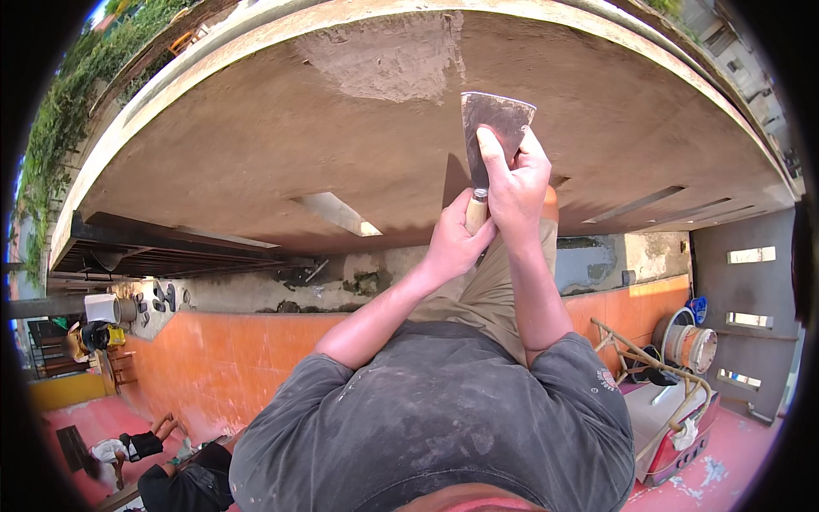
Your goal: The person uses a trowel to apply and smooth plaster onto a curved wall section. They repeatedly scrape the surface to level the material and occasionally wipe excess plaster from the tool with their hand.
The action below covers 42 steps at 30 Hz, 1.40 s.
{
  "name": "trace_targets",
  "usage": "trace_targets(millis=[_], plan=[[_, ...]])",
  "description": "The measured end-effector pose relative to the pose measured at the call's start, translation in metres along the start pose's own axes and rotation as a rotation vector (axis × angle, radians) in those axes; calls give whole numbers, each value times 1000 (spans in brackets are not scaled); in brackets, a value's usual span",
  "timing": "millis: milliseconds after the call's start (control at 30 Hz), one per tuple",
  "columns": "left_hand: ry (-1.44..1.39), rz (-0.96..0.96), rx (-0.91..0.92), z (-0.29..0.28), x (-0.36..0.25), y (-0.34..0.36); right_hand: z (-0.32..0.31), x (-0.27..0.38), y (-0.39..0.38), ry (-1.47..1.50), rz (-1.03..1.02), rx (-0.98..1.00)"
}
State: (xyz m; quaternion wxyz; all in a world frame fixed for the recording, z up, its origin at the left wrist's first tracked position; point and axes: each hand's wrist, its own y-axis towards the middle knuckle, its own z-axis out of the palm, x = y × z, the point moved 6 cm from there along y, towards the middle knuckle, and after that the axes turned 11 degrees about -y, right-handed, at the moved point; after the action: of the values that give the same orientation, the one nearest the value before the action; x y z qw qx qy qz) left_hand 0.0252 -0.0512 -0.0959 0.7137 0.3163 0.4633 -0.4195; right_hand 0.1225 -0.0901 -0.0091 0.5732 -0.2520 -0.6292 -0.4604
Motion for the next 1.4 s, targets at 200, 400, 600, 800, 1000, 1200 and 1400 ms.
trace_targets(millis=[200,400,600,800,1000,1200,1400], plan=[[-56,76,-69,10,4,3,14,16,14,-99,-19,-120],[-22,43,-82,9,5,10,13,9,24,-173,-29,-140],[-30,7,-53,3,5,13,16,15,26,-139,-71,-150],[-28,71,-51,1,-10,18,22,43,30,-213,-246,-175],[3,89,12,-7,6,25,20,20,27,-111,-153,-153],[-24,222,32,1,-29,34,-2,47,-6,-170,-333,-187],[333,285,212,14,-14,12,-7,50,-40,-558,-486,-139]])
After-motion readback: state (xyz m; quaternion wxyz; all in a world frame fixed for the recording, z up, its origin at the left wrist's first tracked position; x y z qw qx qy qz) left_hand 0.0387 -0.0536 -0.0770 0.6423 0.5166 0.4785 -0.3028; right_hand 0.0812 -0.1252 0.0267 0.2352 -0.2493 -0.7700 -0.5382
